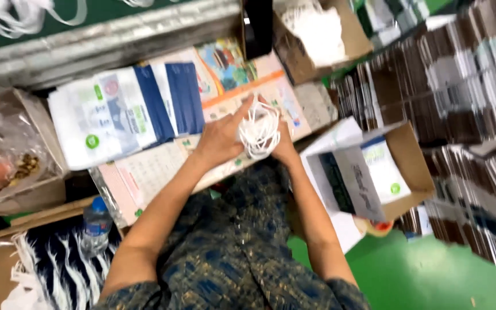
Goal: Packaging face masks into plastic packets and cardboard boxes on a warehouse conveyor line.
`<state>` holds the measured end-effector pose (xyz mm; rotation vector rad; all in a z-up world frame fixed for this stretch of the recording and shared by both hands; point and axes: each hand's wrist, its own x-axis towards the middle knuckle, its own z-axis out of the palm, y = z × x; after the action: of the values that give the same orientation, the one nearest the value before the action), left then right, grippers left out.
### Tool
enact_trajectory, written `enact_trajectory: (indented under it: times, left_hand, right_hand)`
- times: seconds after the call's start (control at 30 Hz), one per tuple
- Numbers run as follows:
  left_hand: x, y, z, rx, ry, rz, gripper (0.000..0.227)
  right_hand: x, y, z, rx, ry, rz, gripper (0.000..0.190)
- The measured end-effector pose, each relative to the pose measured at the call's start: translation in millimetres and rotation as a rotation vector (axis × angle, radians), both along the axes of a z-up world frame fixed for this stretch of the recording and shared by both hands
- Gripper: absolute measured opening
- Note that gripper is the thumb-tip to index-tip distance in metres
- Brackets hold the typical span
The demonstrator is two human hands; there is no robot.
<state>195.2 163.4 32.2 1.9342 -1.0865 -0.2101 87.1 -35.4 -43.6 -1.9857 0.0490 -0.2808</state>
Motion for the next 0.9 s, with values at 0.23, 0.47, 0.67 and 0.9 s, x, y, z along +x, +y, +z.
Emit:
enact_trajectory:
  times: [0.23, 0.47, 0.67, 0.9]
  left_hand:
    - [5.5, 17.8, 26.8, 0.019, 0.157, -0.32, 0.083]
    - [58.4, 63.1, 7.0, -0.288, -0.143, 0.622, 0.02]
    - [58.9, 75.6, -31.3, 0.191, -0.459, 0.828, 0.046]
    - [32.6, 64.2, -33.2, 0.131, -0.422, 0.576, 0.032]
  right_hand:
    - [31.8, 26.1, 61.6, -0.194, -0.15, 0.109, 0.118]
    - [34.3, 49.5, 35.8, -0.206, -0.045, -0.086, 0.037]
    - [35.9, 69.6, 80.8, 0.295, -0.026, -0.312, 0.04]
    - [26.5, 79.1, 68.0, 0.335, 0.001, -0.342, 0.039]
